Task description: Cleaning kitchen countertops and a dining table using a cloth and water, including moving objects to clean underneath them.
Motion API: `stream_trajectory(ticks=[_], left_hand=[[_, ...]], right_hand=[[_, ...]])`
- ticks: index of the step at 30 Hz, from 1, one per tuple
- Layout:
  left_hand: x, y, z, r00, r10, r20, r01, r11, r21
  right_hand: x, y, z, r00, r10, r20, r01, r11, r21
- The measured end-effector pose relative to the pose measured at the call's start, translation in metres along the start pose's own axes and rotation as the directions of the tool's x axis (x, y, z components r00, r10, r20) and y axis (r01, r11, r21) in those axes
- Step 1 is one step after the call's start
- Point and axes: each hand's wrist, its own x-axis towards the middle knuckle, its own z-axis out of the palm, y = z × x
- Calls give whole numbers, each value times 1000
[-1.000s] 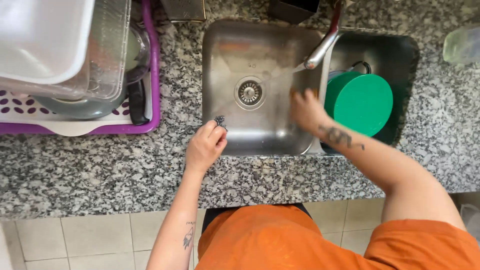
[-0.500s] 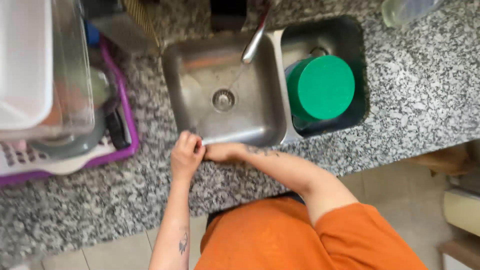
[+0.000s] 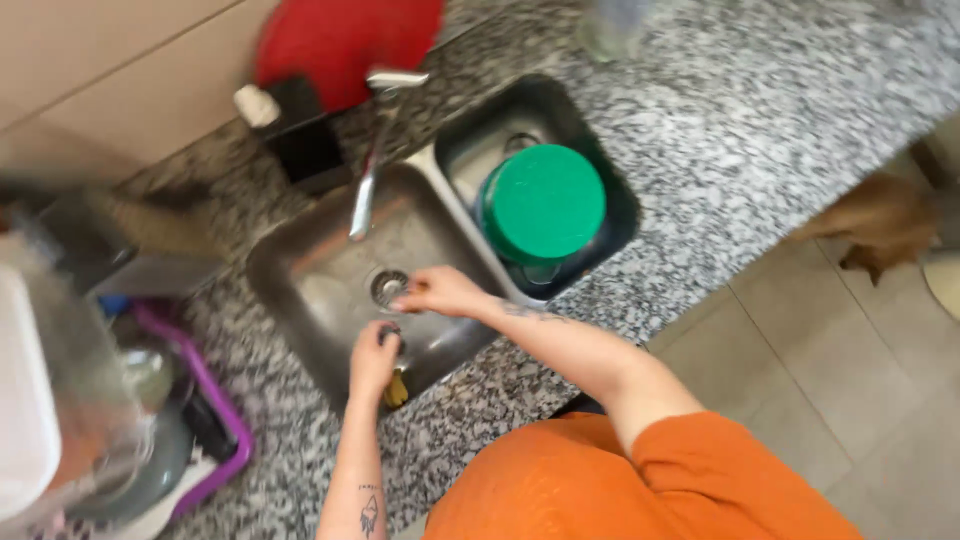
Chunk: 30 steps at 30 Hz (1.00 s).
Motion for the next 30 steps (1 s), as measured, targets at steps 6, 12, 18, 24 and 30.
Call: stream_trajectory(ticks=[6,12,18,24,30], left_hand=[[74,78,-39,838,-452,306,261,-160,-952],[77,86,-43,839,-419,347,447,168,-879],[79,93,-41,836,-389,388,545,499,-674],[65,99,-41,857,-392,336,513,718,-471],[38,138,-53,864,-372,340,481,811,-334]], right_hand=[[70,-43,2,744,-377,-552,521,844,126],[47,-74,-33,703,-408,-582,554,828,89],[66,-64,-30,845,-84,-529,235,945,226],[99,-45,-4,827,378,-417,171,538,826],[85,-38,3,883,159,-442,302,527,794]])
